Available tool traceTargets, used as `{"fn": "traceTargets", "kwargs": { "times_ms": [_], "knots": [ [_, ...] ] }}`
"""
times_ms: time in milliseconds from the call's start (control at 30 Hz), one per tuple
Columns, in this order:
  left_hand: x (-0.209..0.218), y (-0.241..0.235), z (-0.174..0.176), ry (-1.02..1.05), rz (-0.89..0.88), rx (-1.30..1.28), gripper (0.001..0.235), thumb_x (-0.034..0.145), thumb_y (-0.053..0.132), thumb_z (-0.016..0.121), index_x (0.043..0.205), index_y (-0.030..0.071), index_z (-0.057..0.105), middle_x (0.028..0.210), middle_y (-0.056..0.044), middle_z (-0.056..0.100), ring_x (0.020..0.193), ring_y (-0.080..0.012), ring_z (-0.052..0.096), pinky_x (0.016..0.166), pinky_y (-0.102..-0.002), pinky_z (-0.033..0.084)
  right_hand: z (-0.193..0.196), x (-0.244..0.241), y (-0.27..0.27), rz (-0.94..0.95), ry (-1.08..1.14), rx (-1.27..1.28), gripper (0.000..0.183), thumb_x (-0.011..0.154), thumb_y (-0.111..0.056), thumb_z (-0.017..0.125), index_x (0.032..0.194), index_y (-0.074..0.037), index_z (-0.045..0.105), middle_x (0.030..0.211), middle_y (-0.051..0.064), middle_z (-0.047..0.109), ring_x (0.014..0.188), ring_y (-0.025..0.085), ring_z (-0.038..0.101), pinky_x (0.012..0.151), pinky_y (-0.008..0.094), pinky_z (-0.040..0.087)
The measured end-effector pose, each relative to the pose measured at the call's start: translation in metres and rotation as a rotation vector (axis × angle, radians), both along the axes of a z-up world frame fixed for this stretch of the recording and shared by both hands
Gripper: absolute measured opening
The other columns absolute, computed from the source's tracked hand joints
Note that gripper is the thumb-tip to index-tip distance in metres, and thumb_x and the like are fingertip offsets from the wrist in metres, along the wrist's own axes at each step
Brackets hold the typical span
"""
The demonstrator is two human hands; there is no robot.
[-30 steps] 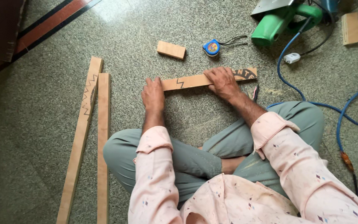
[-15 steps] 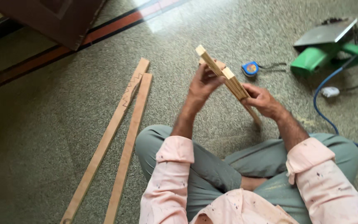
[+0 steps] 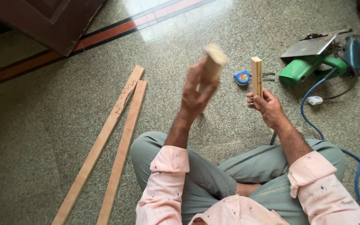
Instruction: The person sits on the floor and uses a circular saw to cut wooden planks. They measure and mark the wood with a tape measure and pen, then cut the pieces to size and arrange them into a frame shape.
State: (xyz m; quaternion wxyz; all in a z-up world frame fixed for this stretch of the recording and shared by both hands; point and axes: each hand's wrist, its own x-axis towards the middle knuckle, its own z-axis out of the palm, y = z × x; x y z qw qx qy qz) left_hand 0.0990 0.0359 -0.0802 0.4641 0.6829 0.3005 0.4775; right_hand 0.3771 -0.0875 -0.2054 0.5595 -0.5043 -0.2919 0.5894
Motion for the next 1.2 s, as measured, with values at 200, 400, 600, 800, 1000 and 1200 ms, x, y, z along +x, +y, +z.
{"fn": "traceTargets", "kwargs": {
  "times_ms": [200, 400, 600, 800, 1000, 1200],
  "knots": [
    [-0.046, 0.050, -0.047, 0.004, 0.675, -0.381, 0.071, 0.099, 0.033, 0.077, 0.148, 0.005, 0.034, 0.132, -0.017, 0.058, 0.118, -0.0300, 0.062, 0.094, -0.039, 0.059, -0.006, 0.004, -0.007, -0.016, 0.011, -0.173, 0.047, 0.102, -0.034, 0.062, 0.136, -0.003, 0.055, 0.127, 0.007, 0.066, 0.113, 0.017, 0.065, 0.093, 0.038, 0.056],
    [-0.055, 0.053, -0.152, -0.238, 1.014, -0.891, 0.082, 0.079, 0.024, 0.079, 0.138, -0.002, 0.028, 0.127, -0.024, 0.055, 0.106, -0.0346, 0.068, 0.086, -0.053, 0.063, -0.037, 0.002, -0.006, -0.007, 0.127, -0.304, 0.044, 0.104, -0.036, 0.058, 0.138, -0.009, 0.056, 0.117, 0.012, 0.070, 0.095, 0.022, 0.066, 0.079, 0.033, 0.060],
    [-0.080, 0.042, -0.164, 0.746, 1.201, -0.992, 0.109, 0.076, 0.041, 0.093, 0.141, -0.010, 0.020, 0.144, -0.039, 0.029, 0.130, -0.0504, 0.042, 0.102, -0.058, 0.044, -0.047, 0.022, -0.003, -0.119, -0.269, -0.224, 0.045, 0.108, -0.037, 0.070, 0.135, -0.001, 0.062, 0.114, 0.008, 0.064, 0.098, 0.014, 0.059, 0.080, 0.033, 0.052],
    [-0.025, 0.026, -0.113, 0.951, 0.634, -0.268, 0.070, 0.095, 0.039, 0.070, 0.146, 0.001, 0.042, 0.138, -0.025, 0.051, 0.126, -0.0338, 0.055, 0.106, -0.049, 0.049, -0.034, -0.010, -0.001, 0.025, -1.054, 0.041, 0.054, 0.092, -0.027, 0.081, 0.138, -0.007, 0.060, 0.124, 0.014, 0.064, 0.113, 0.028, 0.060, 0.100, 0.045, 0.050],
    [0.018, -0.009, -0.117, 1.232, -0.269, 0.102, 0.115, 0.060, 0.040, 0.094, 0.156, 0.009, 0.037, 0.145, -0.019, 0.046, 0.139, -0.0405, 0.044, 0.113, -0.070, 0.027, -0.033, -0.040, 0.000, 0.280, -1.457, 0.240, 0.080, 0.073, -0.033, 0.086, 0.140, -0.004, 0.054, 0.129, 0.020, 0.060, 0.122, 0.035, 0.050, 0.103, 0.051, 0.037],
    [0.012, -0.005, -0.191, 1.282, -0.122, 0.564, 0.030, 0.099, 0.021, 0.072, 0.126, 0.016, 0.060, 0.130, -0.003, 0.064, 0.123, -0.0228, 0.061, 0.103, -0.052, 0.044, -0.044, -0.025, -0.002, 0.359, -1.425, 0.170, 0.058, 0.086, -0.010, 0.073, 0.142, -0.014, 0.058, 0.127, 0.011, 0.061, 0.123, 0.034, 0.056, 0.105, 0.047, 0.048]
  ]
}}
